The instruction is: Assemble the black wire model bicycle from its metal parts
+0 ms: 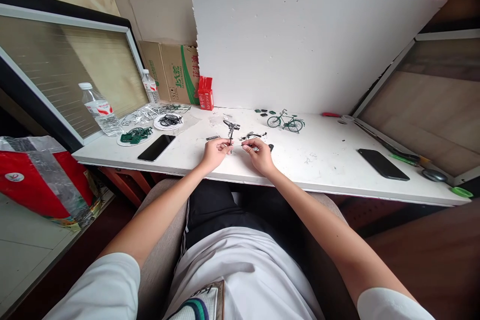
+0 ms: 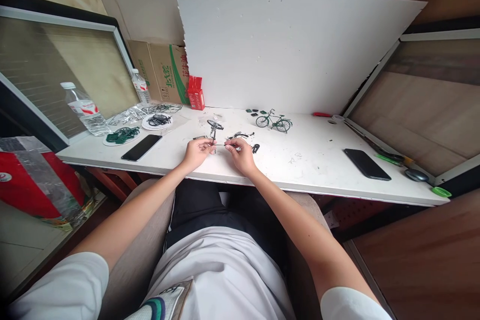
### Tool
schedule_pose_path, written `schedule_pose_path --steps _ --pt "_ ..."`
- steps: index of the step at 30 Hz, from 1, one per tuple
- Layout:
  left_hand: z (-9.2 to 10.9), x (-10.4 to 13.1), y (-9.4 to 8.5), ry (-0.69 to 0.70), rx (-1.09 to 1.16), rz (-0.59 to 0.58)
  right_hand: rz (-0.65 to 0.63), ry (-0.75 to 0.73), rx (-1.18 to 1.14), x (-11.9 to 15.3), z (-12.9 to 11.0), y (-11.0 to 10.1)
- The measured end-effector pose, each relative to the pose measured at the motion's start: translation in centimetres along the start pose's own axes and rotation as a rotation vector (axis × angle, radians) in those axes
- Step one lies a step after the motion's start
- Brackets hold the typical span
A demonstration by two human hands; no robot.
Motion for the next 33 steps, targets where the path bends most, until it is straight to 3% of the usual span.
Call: schedule_pose_path --steps 19,33 --pt "0.28 0.14 0.21 -0.014 -0.046 -0.01 -0.045 0.025 -0.041 0.07 0.4 -0.1" --pt "-0.14 0.01 0.21 0.015 -0.077 -0.025 -0.004 0.022 0.008 0.25 0.32 -0.47"
Point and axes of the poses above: each hand's wrist, its own x-axis away from the middle knuckle, its own y-axis out of the palm, z = x × y, the point moved 2 cm from there along -x, towards the middle knuckle, and after that the axes turned 8 degrees about -y, right-handed, at the moved point
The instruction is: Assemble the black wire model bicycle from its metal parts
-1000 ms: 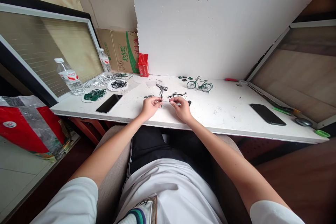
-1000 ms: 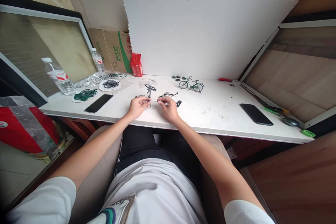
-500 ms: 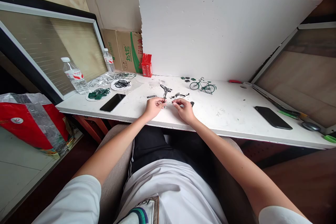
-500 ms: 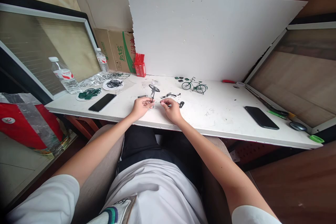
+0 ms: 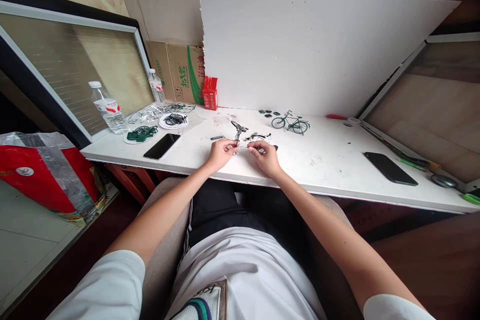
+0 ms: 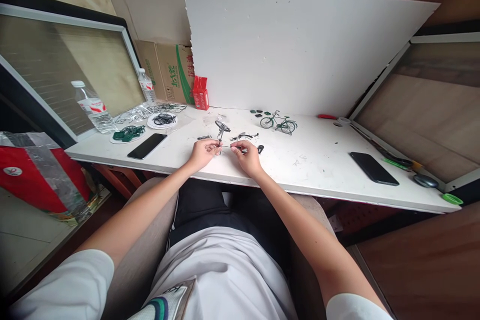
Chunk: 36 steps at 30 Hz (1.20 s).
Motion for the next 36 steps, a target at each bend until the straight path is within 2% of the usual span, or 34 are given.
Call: schedule_pose_path --steps 12,23,36 --pt "0.0 0.4 0.2 -0.096 0.099 -0.026 0.004 0.0 0.017 0.1 -0.7 0.0" --pt "1.1 1.0 0.0 -0.065 0.032 -0.016 0.001 0.001 0.035 0.1 -1.1 0.0" --pt "0.9 0.8 0.1 -0.096 0.1 -0.037 0.018 -0.011 0.043 0.1 -1.1 -0.1"
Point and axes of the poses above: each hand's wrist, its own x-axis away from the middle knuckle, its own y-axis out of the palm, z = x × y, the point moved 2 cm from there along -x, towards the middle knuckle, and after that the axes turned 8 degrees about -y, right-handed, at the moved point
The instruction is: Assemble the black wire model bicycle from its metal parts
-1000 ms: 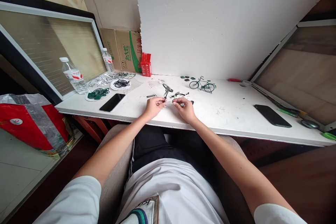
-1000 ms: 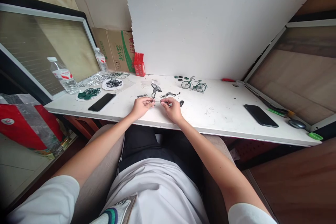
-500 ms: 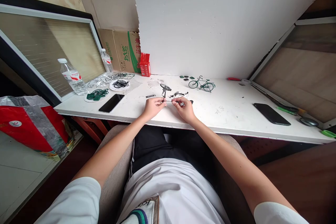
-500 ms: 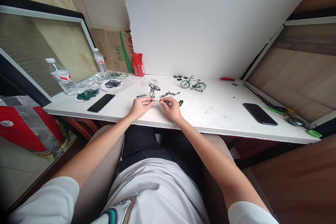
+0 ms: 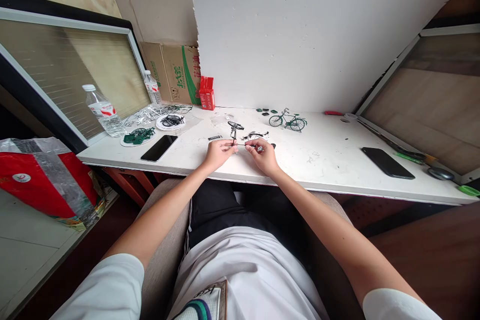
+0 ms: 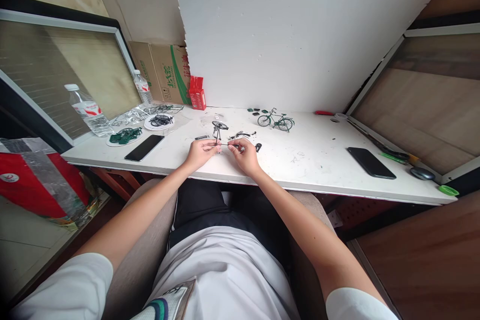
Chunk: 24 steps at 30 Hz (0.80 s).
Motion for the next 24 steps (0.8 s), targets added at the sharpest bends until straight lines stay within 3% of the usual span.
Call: schedule_pose_path --steps 24 --pt "0.24 0.09 0.14 -0.014 -0.022 -0.001 -0.018 -0.001 0.019 -0.06 -0.34 0.1"
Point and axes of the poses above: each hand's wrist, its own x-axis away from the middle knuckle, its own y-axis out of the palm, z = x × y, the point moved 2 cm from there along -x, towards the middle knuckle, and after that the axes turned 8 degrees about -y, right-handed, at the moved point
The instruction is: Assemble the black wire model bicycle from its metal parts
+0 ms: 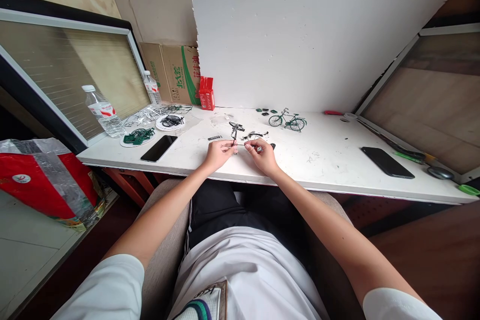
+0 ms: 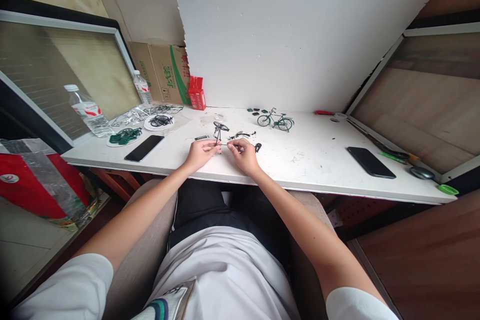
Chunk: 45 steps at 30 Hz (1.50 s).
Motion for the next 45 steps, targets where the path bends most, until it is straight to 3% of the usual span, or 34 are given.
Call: schedule_pose_path --steps 20,33,45 --pt "0.2 0.4 0.1 0.038 -0.082 0.014 -0.015 0.057 -0.02 -0.1 0.8 0.3" --pt "0.4 0.4 0.1 0.05 0.004 0.018 -0.188 0.042 -0.118 -0.1 0.1 0.9" --pt "0.0 0.2 -0.1 0.046 -0.042 0.027 -0.192 0.042 -0.164 0.3 0.4 0.9"
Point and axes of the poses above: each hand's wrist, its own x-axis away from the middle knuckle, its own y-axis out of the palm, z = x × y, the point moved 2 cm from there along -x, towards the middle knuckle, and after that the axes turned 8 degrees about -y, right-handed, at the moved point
